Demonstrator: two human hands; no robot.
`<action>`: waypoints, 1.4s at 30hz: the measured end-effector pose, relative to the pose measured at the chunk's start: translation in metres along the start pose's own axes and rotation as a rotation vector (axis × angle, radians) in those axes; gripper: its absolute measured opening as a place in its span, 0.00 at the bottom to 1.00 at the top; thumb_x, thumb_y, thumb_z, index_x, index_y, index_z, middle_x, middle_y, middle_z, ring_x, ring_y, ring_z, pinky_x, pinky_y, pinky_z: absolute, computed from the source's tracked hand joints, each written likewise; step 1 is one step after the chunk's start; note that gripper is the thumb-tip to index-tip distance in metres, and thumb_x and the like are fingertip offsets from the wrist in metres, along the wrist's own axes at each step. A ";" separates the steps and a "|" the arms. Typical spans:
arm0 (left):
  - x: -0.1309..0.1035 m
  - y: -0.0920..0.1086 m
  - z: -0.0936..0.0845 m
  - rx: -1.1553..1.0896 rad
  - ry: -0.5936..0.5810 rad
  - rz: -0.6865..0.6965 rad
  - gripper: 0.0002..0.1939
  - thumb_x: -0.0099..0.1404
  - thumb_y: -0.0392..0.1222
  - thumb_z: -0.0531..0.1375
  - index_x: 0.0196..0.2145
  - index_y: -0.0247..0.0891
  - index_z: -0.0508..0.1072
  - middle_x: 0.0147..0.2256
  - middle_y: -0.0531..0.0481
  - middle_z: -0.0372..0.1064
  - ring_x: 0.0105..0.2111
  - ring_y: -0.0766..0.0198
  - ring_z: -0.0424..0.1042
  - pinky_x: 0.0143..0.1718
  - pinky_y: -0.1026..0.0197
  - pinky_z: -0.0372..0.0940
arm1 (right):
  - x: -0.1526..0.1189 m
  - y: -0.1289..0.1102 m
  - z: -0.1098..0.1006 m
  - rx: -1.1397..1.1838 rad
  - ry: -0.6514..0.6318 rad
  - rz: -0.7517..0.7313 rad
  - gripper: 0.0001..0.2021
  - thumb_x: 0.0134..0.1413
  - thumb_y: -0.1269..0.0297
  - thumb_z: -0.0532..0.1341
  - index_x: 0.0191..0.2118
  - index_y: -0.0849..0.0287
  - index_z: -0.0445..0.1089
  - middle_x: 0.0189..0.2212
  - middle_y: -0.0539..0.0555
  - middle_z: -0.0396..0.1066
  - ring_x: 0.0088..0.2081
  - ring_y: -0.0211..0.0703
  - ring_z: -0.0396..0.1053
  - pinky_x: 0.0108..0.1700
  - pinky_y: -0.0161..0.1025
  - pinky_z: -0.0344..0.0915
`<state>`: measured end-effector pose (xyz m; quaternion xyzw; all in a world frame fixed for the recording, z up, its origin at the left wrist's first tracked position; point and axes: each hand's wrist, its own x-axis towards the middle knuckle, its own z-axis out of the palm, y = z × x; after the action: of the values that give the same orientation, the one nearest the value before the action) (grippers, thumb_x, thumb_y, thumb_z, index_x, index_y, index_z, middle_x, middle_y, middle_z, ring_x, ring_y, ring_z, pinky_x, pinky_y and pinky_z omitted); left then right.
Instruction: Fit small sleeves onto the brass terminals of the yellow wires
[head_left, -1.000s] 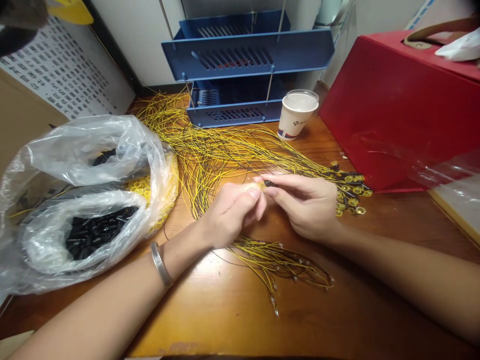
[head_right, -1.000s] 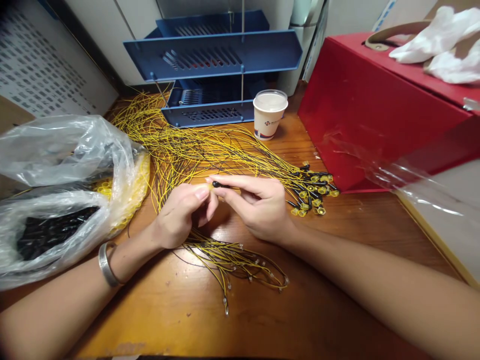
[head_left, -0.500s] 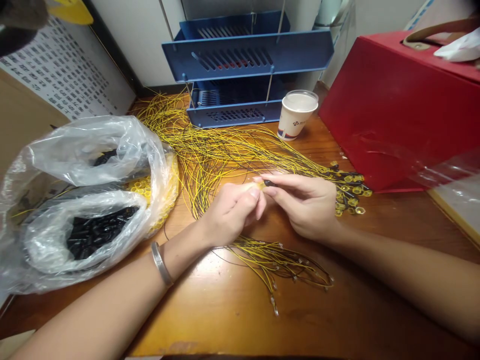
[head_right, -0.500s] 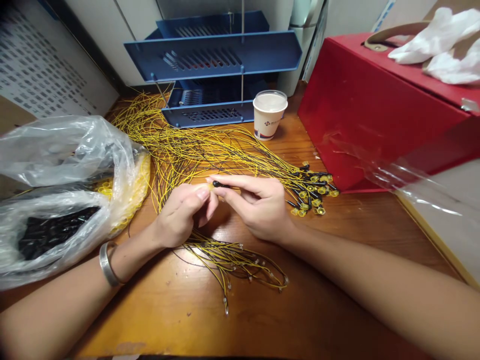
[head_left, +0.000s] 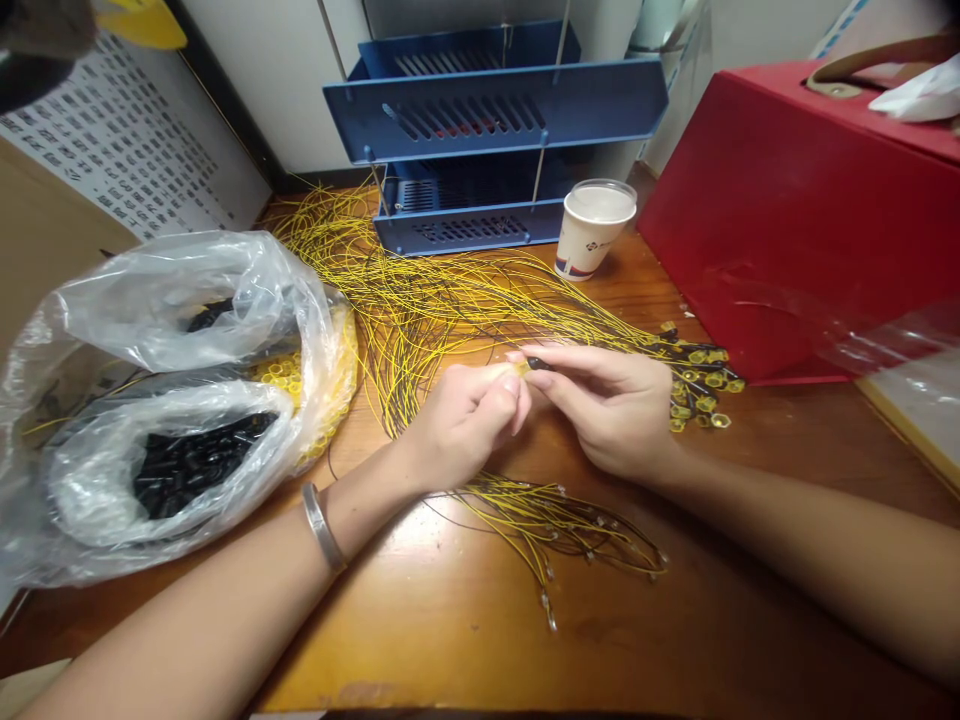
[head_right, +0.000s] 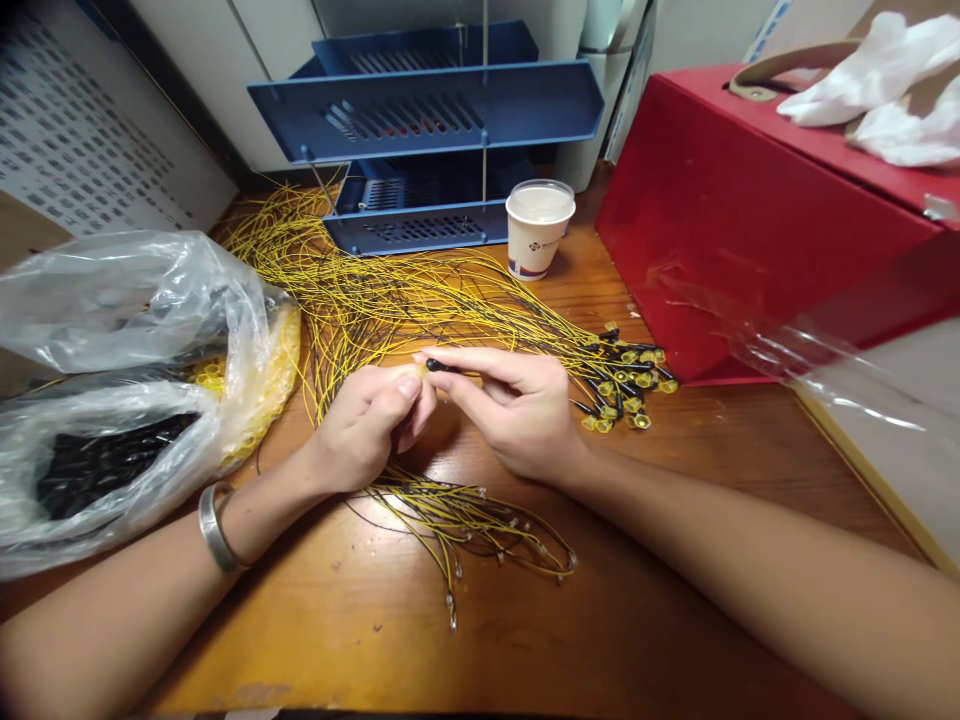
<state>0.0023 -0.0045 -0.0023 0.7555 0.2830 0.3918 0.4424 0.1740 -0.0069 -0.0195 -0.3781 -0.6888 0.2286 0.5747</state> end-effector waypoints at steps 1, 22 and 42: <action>0.000 0.000 0.000 -0.011 0.003 -0.007 0.25 0.74 0.45 0.47 0.20 0.36 0.63 0.16 0.55 0.59 0.19 0.71 0.58 0.25 0.65 0.56 | -0.001 0.000 0.000 -0.008 0.005 0.011 0.11 0.53 0.69 0.69 0.42 0.51 0.81 0.40 0.51 0.81 0.39 0.44 0.81 0.47 0.40 0.80; 0.000 0.000 -0.003 -0.110 -0.083 -0.092 0.24 0.73 0.45 0.47 0.20 0.36 0.62 0.18 0.54 0.59 0.21 0.69 0.58 0.28 0.62 0.56 | -0.001 0.000 -0.001 0.004 -0.023 0.025 0.10 0.55 0.69 0.68 0.44 0.52 0.80 0.40 0.51 0.81 0.40 0.45 0.80 0.48 0.42 0.79; 0.002 0.001 0.001 -0.097 -0.007 0.021 0.24 0.70 0.39 0.48 0.15 0.37 0.56 0.14 0.57 0.52 0.17 0.72 0.52 0.23 0.64 0.53 | 0.001 -0.006 -0.004 -0.095 -0.033 -0.084 0.09 0.54 0.70 0.67 0.41 0.55 0.81 0.34 0.52 0.82 0.36 0.43 0.80 0.39 0.36 0.78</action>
<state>0.0040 -0.0036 -0.0014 0.7374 0.2541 0.4071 0.4753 0.1765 -0.0099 -0.0134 -0.3718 -0.7234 0.1776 0.5540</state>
